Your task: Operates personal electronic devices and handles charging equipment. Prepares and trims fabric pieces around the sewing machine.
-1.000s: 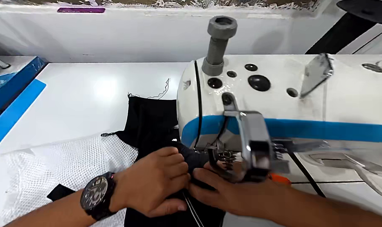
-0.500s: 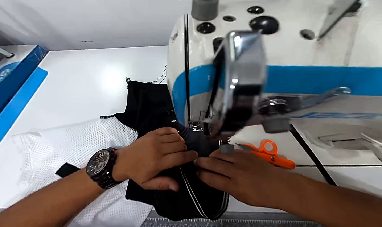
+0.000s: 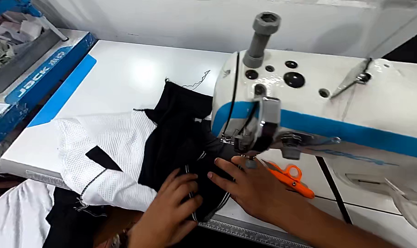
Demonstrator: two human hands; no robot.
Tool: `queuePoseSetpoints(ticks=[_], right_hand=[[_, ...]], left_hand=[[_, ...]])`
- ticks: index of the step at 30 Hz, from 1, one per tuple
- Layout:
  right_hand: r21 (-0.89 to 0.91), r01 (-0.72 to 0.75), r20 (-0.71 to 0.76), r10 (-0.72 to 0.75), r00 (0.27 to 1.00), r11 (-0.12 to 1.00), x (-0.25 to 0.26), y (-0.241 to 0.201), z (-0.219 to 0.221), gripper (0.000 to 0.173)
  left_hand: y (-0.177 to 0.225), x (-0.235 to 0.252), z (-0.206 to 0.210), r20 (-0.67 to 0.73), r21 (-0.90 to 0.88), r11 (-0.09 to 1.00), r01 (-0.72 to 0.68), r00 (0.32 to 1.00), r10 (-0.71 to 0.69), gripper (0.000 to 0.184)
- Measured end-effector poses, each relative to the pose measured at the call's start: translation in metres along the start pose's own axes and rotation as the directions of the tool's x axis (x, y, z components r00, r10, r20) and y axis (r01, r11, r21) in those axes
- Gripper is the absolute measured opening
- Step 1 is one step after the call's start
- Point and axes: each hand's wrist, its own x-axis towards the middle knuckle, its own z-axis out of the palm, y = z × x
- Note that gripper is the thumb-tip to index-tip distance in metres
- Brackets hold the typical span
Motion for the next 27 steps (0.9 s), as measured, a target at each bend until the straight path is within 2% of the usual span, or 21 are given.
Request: queuePoseSetpoints(ticks=[2,4,6,8,10,12,14,15,17,19,20,22,24,25,26,27], right_hand=[[0.006,-0.015,0.011,0.015,1.0,1.0,0.008,-0.006,0.002,0.046],[0.025,-0.046,0.018,0.046,0.999,0.999,0.017,-0.009,0.002,0.049],[0.034,-0.085,0.035,0.084,0.996,0.996,0.025,-0.009,0.001,0.059],[0.018,-0.107,0.046,0.106,0.993,0.994,0.03,-0.011,0.002,0.065],[0.0,-0.112,0.024,0.112,0.993,0.994,0.026,-0.015,0.003,0.067],[-0.054,-0.11,-0.067,0.106,0.992,0.992,0.016,-0.012,-0.004,0.055],[-0.106,-0.173,-0.144,0.157,0.977,0.979,-0.001,-0.004,-0.028,0.039],[-0.129,-0.245,-0.159,0.224,0.962,0.961,-0.014,0.0,-0.042,0.036],[-0.172,-0.427,-0.087,0.418,0.904,0.888,-0.045,0.005,-0.066,0.041],[-0.17,-0.557,-0.047,0.558,0.828,0.813,-0.075,0.006,-0.068,0.048],[-0.162,-0.586,-0.053,0.586,0.809,0.794,-0.087,0.005,-0.062,0.049],[-0.152,-0.594,-0.108,0.584,0.804,0.79,-0.102,0.001,-0.046,0.044],[-0.147,-0.579,-0.169,0.557,0.814,0.802,-0.105,-0.004,-0.037,0.037],[-0.139,-0.572,-0.189,0.545,0.817,0.809,-0.102,-0.008,-0.038,0.035],[-0.113,-0.556,-0.21,0.528,0.823,0.823,-0.099,-0.011,-0.04,0.033],[-0.049,-0.515,-0.234,0.492,0.839,0.856,-0.094,-0.012,-0.042,0.029]], left_hand=[[-0.019,0.002,-0.019,0.043,-0.089,0.996,-0.03,0.998,0.034,0.023],[-0.023,0.006,-0.031,0.098,-0.098,0.994,-0.043,0.994,0.053,0.037],[-0.01,0.008,-0.034,0.081,-0.043,0.999,-0.019,0.996,0.022,0.053],[0.012,0.008,-0.032,0.013,0.1,0.993,0.069,0.997,-0.071,0.06],[0.035,0.009,-0.024,-0.054,0.26,0.941,0.217,0.976,-0.21,0.058],[0.046,0.012,-0.014,-0.109,0.337,0.88,0.335,0.942,-0.318,0.047],[0.048,0.013,-0.01,-0.116,0.324,0.853,0.408,0.912,-0.393,0.03],[0.049,0.011,-0.009,-0.12,0.294,0.854,0.429,0.903,-0.413,0.031],[0.05,0.003,-0.009,-0.135,0.221,0.869,0.442,0.897,-0.421,0.044],[0.048,-0.005,-0.008,-0.158,0.175,0.893,0.414,0.907,-0.39,0.053],[0.048,-0.009,-0.007,-0.172,0.172,0.908,0.382,0.919,-0.354,0.052],[0.055,-0.017,-0.009,-0.238,0.186,0.932,0.312,0.934,-0.265,0.041],[0.074,-0.027,-0.018,-0.358,0.183,0.933,0.311,0.904,-0.232,0.03],[0.086,-0.032,-0.024,-0.394,0.145,0.93,0.337,0.882,-0.258,0.027],[0.095,-0.039,-0.028,-0.386,0.093,0.922,0.376,0.867,-0.315,0.033],[0.101,-0.045,-0.029,-0.316,0.05,0.896,0.441,0.858,-0.404,0.044]])
